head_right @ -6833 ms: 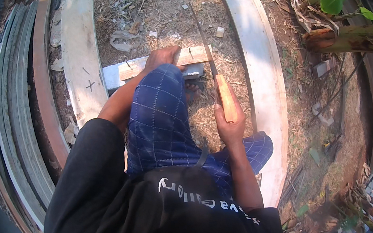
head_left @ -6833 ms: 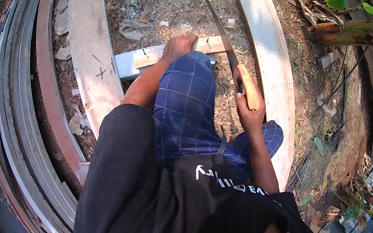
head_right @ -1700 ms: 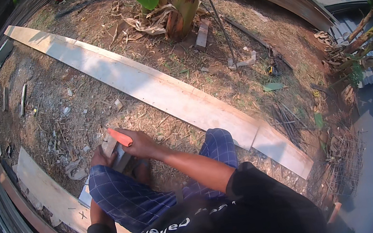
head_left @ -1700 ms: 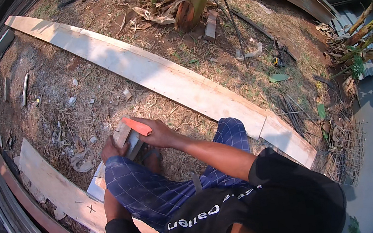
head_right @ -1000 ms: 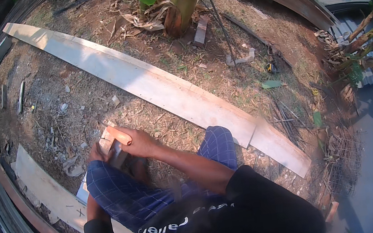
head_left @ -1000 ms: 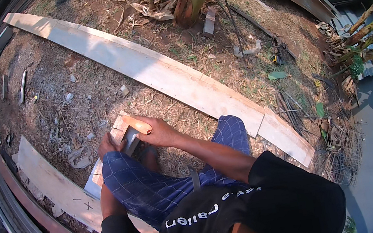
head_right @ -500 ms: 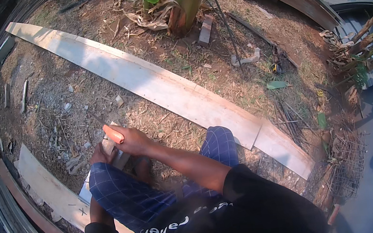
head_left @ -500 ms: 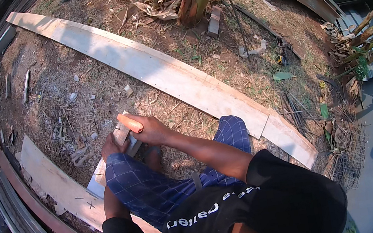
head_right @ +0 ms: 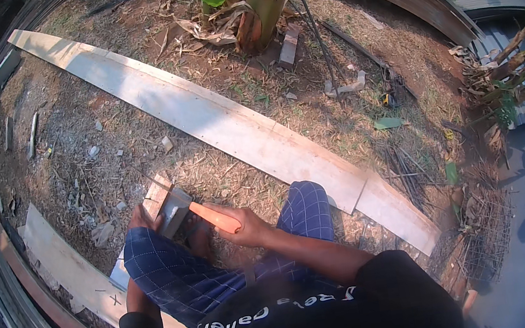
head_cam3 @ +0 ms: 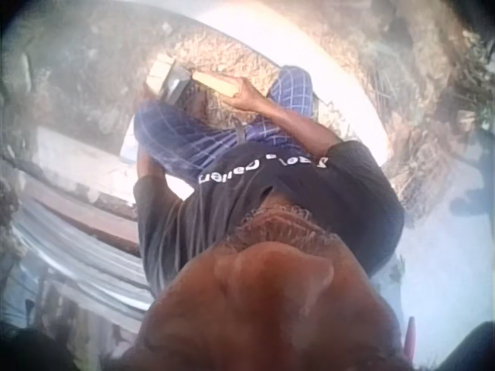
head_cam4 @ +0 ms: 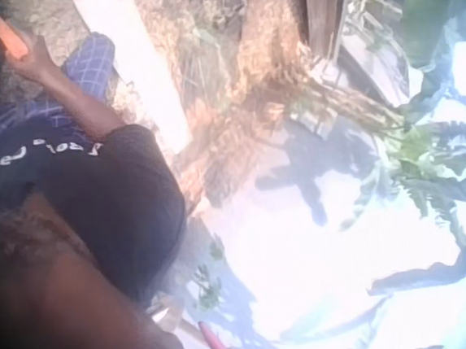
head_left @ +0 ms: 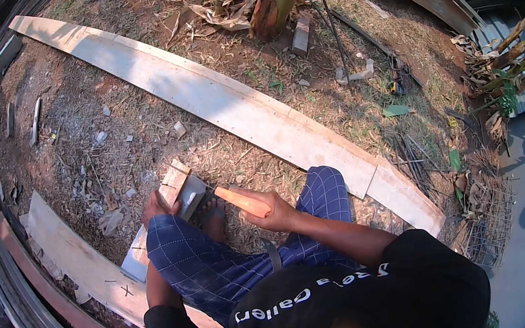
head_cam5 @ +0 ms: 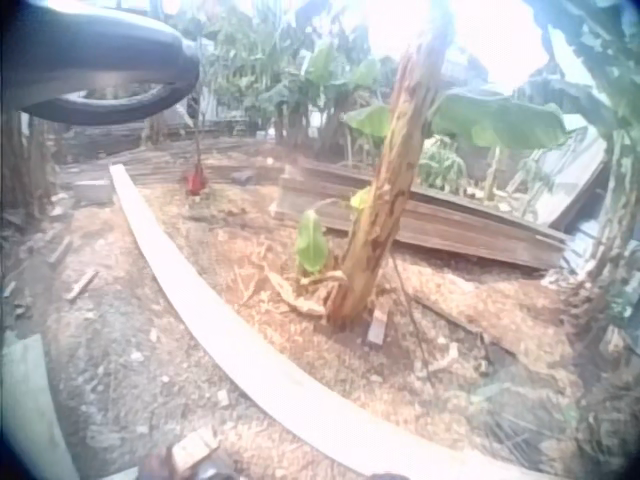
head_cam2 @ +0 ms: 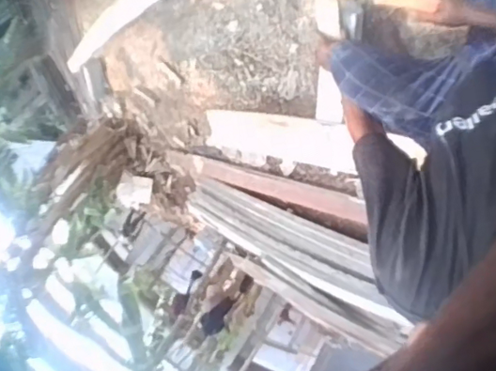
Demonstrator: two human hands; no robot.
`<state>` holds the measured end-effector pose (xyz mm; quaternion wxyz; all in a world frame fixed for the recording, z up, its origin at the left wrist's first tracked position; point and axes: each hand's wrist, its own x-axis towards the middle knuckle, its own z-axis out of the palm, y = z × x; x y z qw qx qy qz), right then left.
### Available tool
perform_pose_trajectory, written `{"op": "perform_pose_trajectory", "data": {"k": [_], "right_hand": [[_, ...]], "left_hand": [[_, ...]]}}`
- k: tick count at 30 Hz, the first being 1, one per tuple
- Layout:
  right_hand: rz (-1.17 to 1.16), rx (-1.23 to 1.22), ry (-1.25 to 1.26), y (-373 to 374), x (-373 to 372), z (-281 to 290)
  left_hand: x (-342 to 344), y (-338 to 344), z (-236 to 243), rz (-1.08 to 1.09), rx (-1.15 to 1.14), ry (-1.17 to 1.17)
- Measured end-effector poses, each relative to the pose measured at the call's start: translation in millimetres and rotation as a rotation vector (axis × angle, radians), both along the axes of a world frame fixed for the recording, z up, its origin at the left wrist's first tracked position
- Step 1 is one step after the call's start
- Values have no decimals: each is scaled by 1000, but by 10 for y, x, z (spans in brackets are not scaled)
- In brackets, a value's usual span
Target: The person sits on the ground and uses a hand saw to cut small pieces of wood. They repeatedly position the wood, saw through it, and set the cut pieces aside.
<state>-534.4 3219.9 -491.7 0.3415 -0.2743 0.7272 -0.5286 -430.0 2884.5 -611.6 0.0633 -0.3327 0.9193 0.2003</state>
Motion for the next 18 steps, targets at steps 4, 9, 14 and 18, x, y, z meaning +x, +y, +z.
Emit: {"op": "perform_pose_trajectory", "data": {"k": [4,9,14,18], "right_hand": [[36,93,115,-802,-386,-25],[70,68,93,645,165,578],[115,301,60,1176,387,1116],[28,-102,107,-524,-236,-26]], "left_hand": [[-127,131,314,88,152,62],[-63,172,338,59,24,-27],[127,58,263,20,45,-80],[-9,46,297,24,133,-165]]}}
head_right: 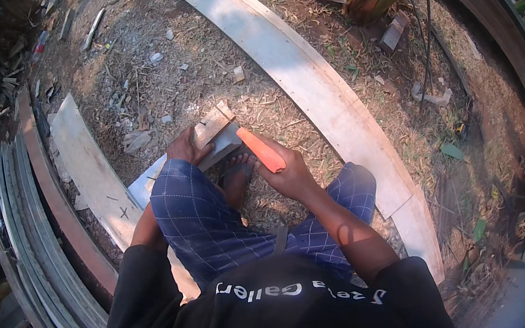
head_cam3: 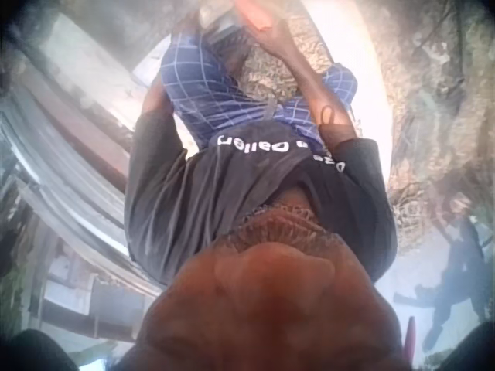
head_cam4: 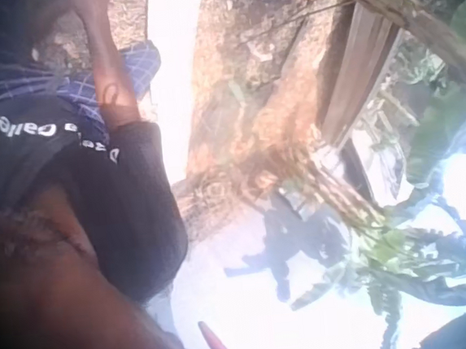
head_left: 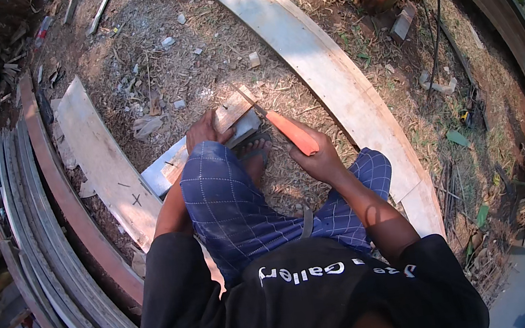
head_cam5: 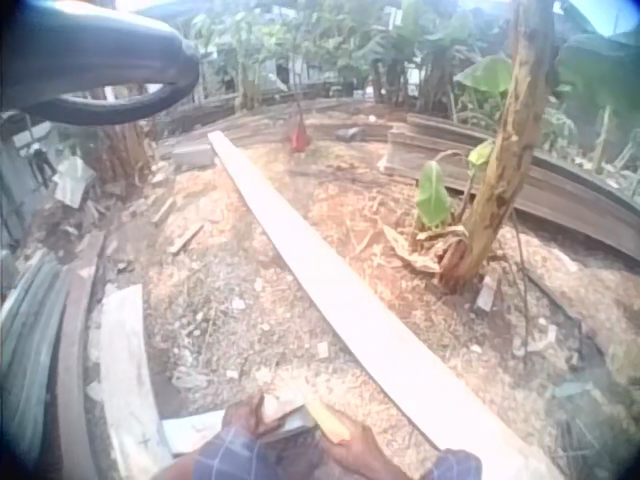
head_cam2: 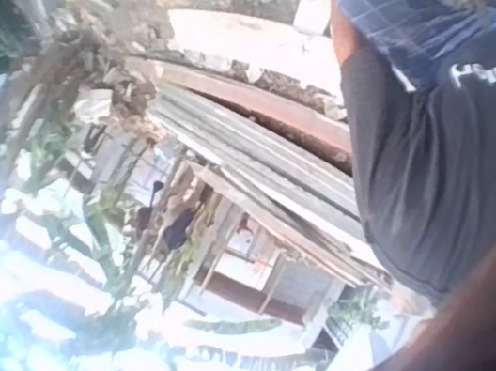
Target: The person sits on the ground and uses a hand saw to cut small pieces of wood. They repeatedly position the wood, saw through it, and set the cut pieces aside.
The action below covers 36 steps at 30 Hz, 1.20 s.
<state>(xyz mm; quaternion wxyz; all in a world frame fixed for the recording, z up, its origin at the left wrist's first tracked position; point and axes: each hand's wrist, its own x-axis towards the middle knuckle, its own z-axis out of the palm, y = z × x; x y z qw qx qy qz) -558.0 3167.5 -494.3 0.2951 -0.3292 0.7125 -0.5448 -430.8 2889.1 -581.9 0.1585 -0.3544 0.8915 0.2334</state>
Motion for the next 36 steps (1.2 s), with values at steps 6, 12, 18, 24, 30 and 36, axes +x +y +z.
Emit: {"op": "perform_pose_trajectory", "data": {"k": [6,12,18,24,30,36], "right_hand": [[9,96,-23,-350,-34,-30],[212,416,226,1801,514,1197],[-56,23,26,-212,-6,-147],[7,110,-81,-147,17,25],[77,406,-8,1516,523,1200],[-48,38,-65,-517,-98,-124]], "left_hand": [[-18,46,57,6,-68,9],[61,28,-26,14,-30,80],[21,10,20,-2,-17,238],[23,-43,7,31,-24,103],[52,-37,16,12,4,46],[-19,-35,-65,-46,-18,136]]}}
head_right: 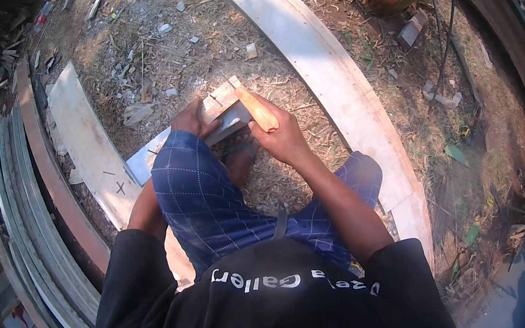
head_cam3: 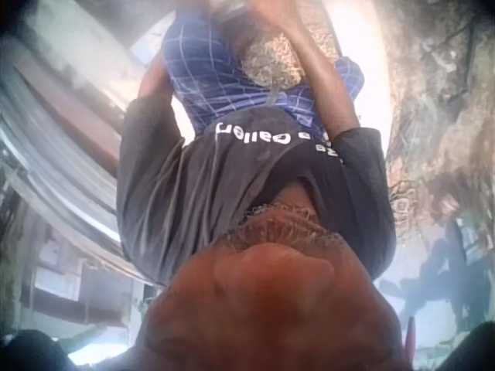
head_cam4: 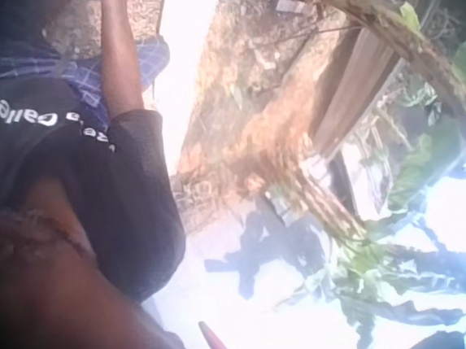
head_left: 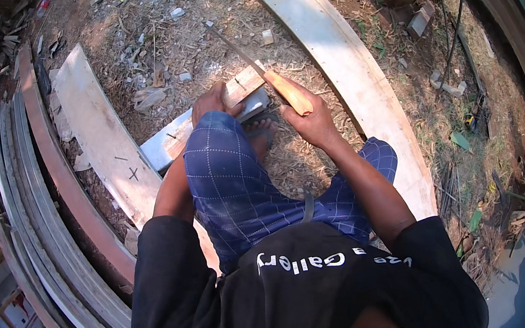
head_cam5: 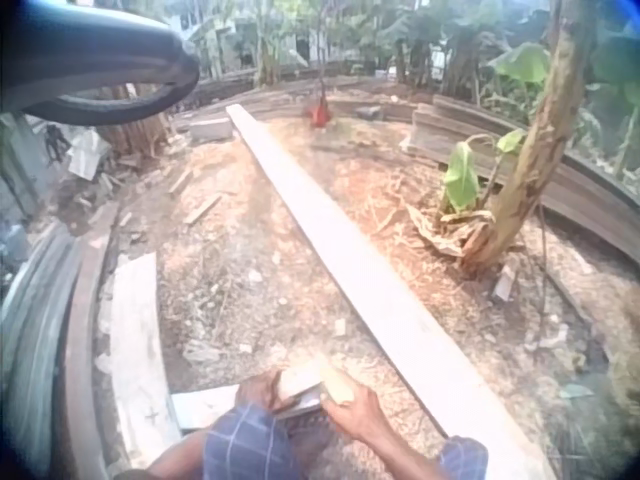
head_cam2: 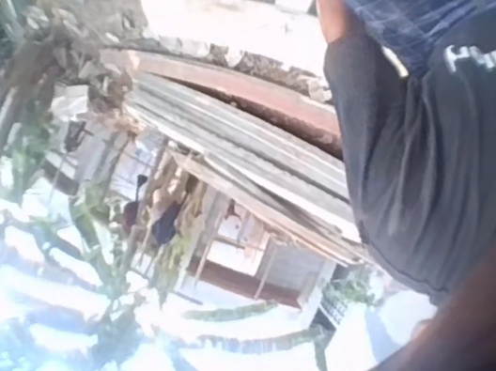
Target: The person sits on the ground and uses a hand saw to cut small pieces of wood. They repeatedly position the wood, saw through it, and set the cut pieces aside.
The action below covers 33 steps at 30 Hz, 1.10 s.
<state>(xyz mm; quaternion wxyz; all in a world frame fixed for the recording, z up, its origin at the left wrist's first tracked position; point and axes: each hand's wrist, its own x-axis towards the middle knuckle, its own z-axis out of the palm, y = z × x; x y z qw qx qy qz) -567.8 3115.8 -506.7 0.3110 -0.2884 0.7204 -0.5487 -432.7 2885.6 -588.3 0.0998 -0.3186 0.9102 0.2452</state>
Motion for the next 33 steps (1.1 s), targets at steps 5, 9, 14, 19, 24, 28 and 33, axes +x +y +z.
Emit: {"op": "perform_pose_trajectory", "data": {"k": [5,9,14,19,24,28,33], "right_hand": [[30,94,2,112,83,224],[108,321,66,1950,601,905],[47,253,5,1722,585,823],[31,92,45,-328,-87,57],[58,104,32,470,177,214],[175,337,147,2137,675,1137],[36,193,40,1388,505,592]], "left_hand": [[-14,19,214,69,45,-104],[96,22,85,65,33,3],[34,-68,65,20,45,-140],[-42,-95,79,18,115,-74],[35,-50,134,46,68,8],[149,-89,-122,13,56,-12],[79,8,-10,38,49,-29]]}}
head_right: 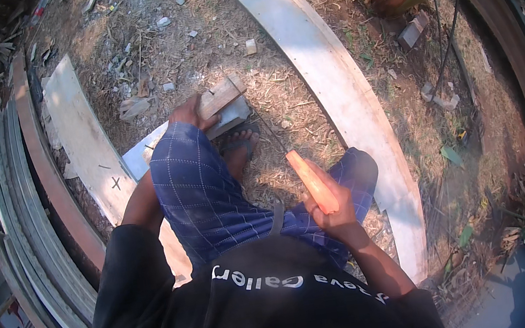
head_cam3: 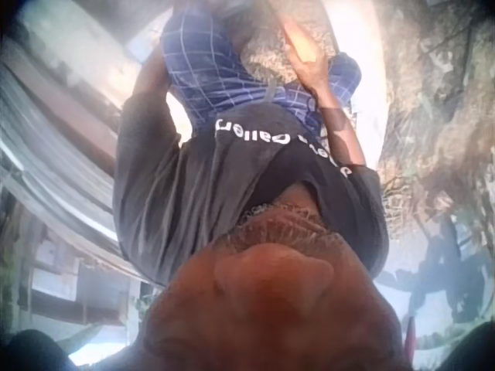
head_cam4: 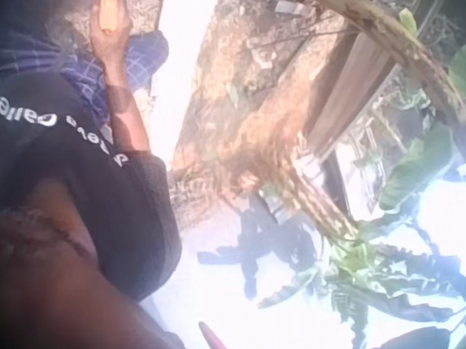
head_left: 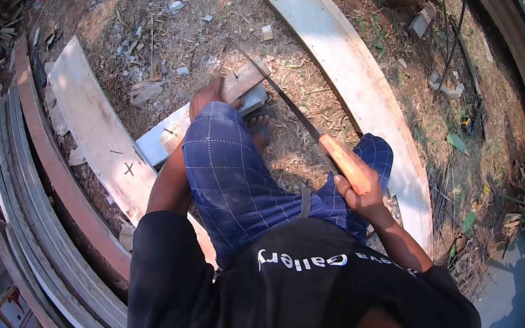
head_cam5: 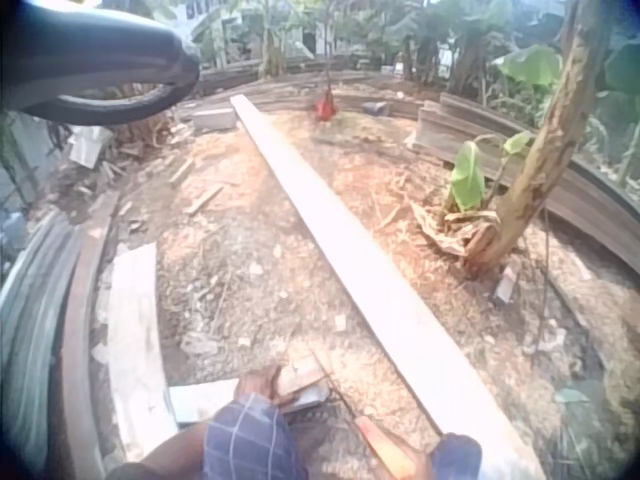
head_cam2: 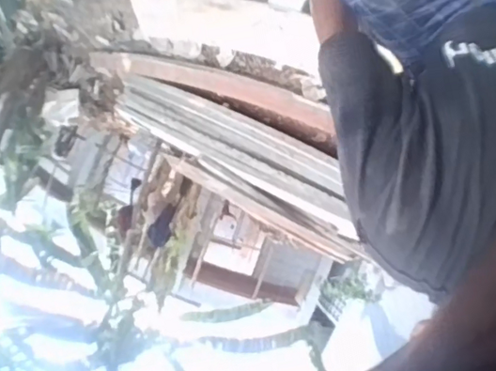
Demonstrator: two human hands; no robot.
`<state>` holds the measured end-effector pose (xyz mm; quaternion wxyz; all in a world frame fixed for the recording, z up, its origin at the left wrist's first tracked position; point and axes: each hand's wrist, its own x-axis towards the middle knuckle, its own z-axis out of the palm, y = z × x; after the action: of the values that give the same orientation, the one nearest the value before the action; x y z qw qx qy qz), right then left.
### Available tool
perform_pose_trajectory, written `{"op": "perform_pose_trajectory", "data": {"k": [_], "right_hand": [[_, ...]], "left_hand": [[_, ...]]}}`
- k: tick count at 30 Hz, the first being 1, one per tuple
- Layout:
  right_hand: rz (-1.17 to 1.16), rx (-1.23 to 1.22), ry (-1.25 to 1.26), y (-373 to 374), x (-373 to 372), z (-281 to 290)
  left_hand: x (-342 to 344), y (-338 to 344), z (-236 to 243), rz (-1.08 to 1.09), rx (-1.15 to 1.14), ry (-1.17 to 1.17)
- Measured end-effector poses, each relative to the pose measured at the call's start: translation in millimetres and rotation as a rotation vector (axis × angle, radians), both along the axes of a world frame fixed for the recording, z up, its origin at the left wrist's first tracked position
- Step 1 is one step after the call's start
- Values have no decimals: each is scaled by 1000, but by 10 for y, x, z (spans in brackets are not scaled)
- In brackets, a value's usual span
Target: The person sits on the ground and uses a hand saw to cut small pieces of wood. They repeatedly position the wood, saw through it, and set the cut pieces aside.
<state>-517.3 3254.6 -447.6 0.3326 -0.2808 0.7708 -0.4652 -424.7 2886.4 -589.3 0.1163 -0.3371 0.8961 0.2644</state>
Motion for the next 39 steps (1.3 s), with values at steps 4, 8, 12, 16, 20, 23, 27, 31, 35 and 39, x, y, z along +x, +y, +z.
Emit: {"op": "perform_pose_trajectory", "data": {"k": [4,8,12,16,20,23,27,31,35,39], "right_hand": [[-11,-118,33,-1693,-597,-649],[16,-119,-22,-1276,-481,-526],[95,223,20,569,93,339],[56,117,6,621,144,419],[-19,-190,106,-1023,-410,-769],[19,-32,-63,-1636,-547,-492],[12,34,-55,-453,-185,-169],[73,209,-8,586,87,642],[27,17,-17,73,-7,222],[-9,-66,2,-1674,-588,-491]], "left_hand": [[-135,46,241,2,-46,89],[-46,-52,102,-35,-3,-36],[60,-71,59,-19,13,-1],[67,23,51,22,-57,119],[-114,87,242,39,3,104],[-61,60,266,74,61,218],[-49,47,239,21,-32,113],[81,-20,3,-17,-87,58],[21,61,154,23,-65,122],[-125,89,265,24,-43,123]]}}
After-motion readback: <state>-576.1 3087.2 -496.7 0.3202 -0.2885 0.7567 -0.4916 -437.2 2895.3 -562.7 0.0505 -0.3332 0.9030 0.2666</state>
